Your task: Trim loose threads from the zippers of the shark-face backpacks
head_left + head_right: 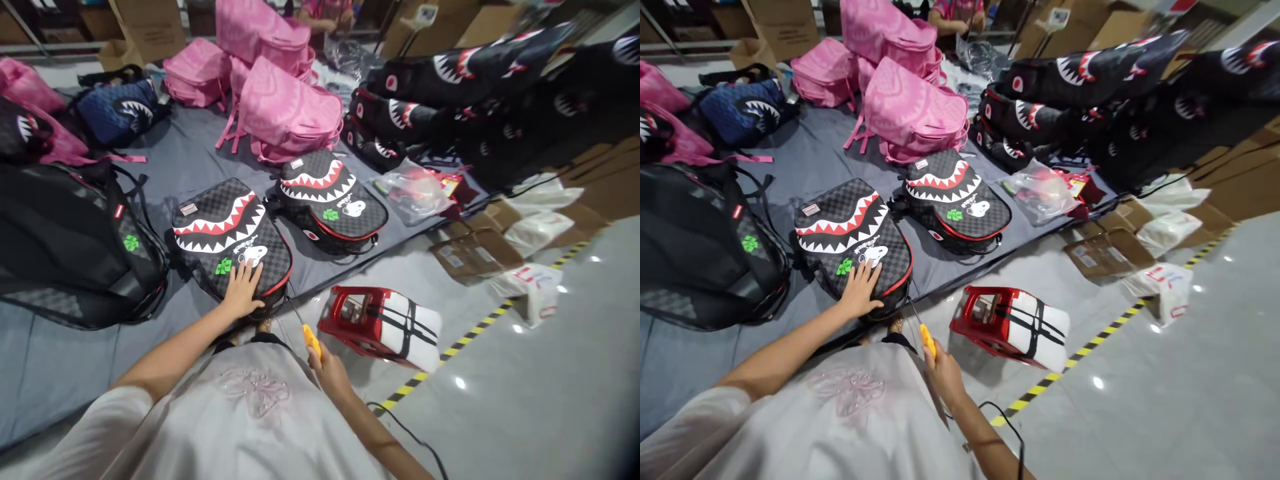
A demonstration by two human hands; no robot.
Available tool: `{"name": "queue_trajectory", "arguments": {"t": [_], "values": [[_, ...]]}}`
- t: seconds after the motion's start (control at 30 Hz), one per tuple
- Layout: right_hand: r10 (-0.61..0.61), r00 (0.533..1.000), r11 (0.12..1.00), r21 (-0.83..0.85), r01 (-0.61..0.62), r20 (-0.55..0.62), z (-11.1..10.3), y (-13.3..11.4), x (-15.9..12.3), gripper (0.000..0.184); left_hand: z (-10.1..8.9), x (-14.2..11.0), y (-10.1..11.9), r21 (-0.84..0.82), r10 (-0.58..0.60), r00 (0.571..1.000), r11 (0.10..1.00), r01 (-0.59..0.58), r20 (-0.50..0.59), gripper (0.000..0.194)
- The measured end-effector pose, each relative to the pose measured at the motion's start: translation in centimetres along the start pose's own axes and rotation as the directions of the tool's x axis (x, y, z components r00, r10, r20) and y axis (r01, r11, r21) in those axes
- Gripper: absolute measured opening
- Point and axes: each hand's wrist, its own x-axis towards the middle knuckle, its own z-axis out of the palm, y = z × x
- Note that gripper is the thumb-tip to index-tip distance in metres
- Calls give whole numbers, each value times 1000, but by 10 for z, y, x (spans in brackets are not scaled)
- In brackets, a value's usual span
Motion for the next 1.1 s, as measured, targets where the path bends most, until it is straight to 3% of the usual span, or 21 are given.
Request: {"name": "queue_trajectory", "arguments": {"t": [0.13,0.23,0.33,0.4,0.47,0.53,0.6,0.67,0.8,0.97,1.03,1.1], "values": [[0,993,983,185,22,-120,-4,-9,-6,53,-10,29,-10,-19,-102,995,995,101,-22,37],[-71,979,946,297,127,-190,-5,-27,-4,54,-41,34,-7,-13,-169,980,986,168,-107,44],[-64,981,941,318,120,-181,-7,-42,7,47,-53,36,5,-28,-79,989,997,76,-128,48],[-13,990,939,338,60,-141,-6,-44,18,44,-38,37,15,-58,-52,996,997,47,-79,84],[17,995,920,391,23,-99,-4,-41,29,45,-13,41,23,-76,-87,996,994,84,-37,100],[5,997,891,453,29,-73,-1,-38,40,49,7,50,25,-75,-134,990,988,132,-31,84],[-28,999,871,489,47,-45,0,-40,48,55,9,63,23,-76,-173,984,983,170,-38,57],[-65,998,863,501,69,-26,-2,-45,54,61,-8,75,16,-79,-239,970,969,235,-49,37],[-162,987,816,559,147,-22,-11,-59,59,67,-55,68,0,-83,-330,933,943,321,-142,33],[-212,977,805,566,179,-7,-13,-59,66,66,-64,17,-15,-126,-337,913,940,316,-228,36],[-235,972,833,514,204,-4,-13,-58,68,66,-74,17,-25,-146,-360,881,933,330,-306,38],[-275,961,856,449,255,-20,-18,-60,72,65,-94,34,-34,-161,-353,847,936,314,-398,41]]}}
